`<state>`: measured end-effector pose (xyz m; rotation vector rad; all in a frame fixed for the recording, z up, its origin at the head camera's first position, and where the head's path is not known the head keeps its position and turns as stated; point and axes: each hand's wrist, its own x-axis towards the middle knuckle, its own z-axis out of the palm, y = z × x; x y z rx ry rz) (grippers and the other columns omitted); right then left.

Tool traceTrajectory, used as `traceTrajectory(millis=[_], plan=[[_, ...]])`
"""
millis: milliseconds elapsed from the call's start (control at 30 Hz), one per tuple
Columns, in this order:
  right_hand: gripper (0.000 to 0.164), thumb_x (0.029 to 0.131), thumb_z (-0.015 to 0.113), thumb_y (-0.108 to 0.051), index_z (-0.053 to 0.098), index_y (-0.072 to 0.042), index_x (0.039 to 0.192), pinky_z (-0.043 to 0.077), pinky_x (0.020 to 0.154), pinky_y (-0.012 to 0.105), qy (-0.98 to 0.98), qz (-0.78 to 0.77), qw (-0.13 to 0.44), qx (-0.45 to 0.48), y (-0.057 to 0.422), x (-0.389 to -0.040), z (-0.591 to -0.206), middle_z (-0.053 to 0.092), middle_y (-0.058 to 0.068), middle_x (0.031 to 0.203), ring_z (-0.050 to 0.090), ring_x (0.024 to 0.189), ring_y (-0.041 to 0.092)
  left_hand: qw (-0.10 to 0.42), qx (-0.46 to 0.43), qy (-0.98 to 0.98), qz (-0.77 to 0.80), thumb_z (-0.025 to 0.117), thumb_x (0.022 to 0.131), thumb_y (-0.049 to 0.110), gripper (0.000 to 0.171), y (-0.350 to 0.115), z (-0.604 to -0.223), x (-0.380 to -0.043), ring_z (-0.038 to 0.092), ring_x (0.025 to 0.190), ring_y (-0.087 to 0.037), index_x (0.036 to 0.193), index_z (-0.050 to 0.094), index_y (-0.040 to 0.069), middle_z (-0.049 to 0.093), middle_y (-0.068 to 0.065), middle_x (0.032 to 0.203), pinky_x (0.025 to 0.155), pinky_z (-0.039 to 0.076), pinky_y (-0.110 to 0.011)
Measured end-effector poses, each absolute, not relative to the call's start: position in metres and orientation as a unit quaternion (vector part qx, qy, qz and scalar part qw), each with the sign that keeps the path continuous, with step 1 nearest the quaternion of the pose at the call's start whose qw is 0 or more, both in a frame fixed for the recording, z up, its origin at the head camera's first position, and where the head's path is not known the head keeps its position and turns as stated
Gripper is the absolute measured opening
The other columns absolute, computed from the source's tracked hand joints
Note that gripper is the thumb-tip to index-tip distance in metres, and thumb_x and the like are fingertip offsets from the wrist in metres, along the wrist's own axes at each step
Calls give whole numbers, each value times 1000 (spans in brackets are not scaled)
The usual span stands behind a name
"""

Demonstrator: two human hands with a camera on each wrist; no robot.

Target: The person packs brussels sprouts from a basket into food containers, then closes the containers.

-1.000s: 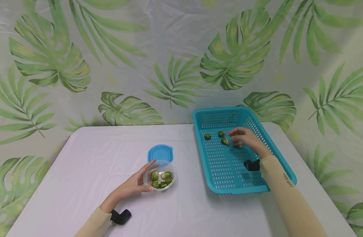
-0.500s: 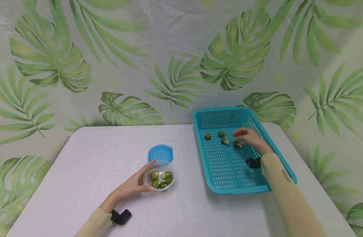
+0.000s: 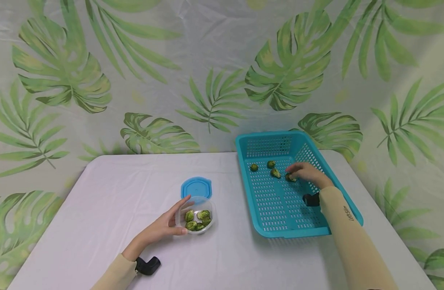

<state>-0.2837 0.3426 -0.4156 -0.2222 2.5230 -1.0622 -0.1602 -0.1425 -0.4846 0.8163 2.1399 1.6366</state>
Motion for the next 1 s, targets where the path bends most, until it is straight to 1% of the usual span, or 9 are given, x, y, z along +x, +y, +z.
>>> traceTrajectory(millis=[267,467,667,867,933,1000], plan=[[44,94,53,-8,45,12,133,36,96,62,893,-371,242,-82,343,-284,-420,40,35,136,37,123,52,164,284,751,573,71,87,15,91,-143,-486,-161,19,141,-34,155,11,15,29,-9,153,103,28,-61],[41,93,53,-5,50,12,130,44,91,57,904,-350,232,-86,342,-284,-422,44,35,133,43,119,51,164,280,751,575,71,87,14,91,-143,-487,-161,20,141,-32,155,11,16,29,-7,153,104,28,-60],[39,93,54,-2,51,12,128,49,86,51,902,-357,228,-85,341,-285,-424,46,35,131,50,113,45,162,282,752,574,71,87,14,91,-143,-486,-161,20,141,-33,155,11,15,29,-9,153,104,28,-59],[39,91,56,-2,52,11,128,50,85,48,900,-356,239,-81,338,-287,-426,47,34,129,53,109,40,162,286,750,575,71,87,13,91,-143,-486,-161,21,140,-33,155,11,15,29,-10,153,104,29,-59],[38,91,57,-2,53,11,126,51,82,46,900,-358,235,-80,338,-286,-426,51,32,126,56,104,35,161,288,748,575,71,87,13,91,-143,-486,-161,21,140,-34,155,11,15,29,-11,153,103,29,-60],[37,90,56,-1,54,12,125,51,78,44,897,-371,227,-76,338,-286,-425,56,29,117,58,93,29,161,288,748,575,71,87,12,91,-143,-486,-161,21,140,-34,155,11,15,29,-11,153,103,28,-60]])
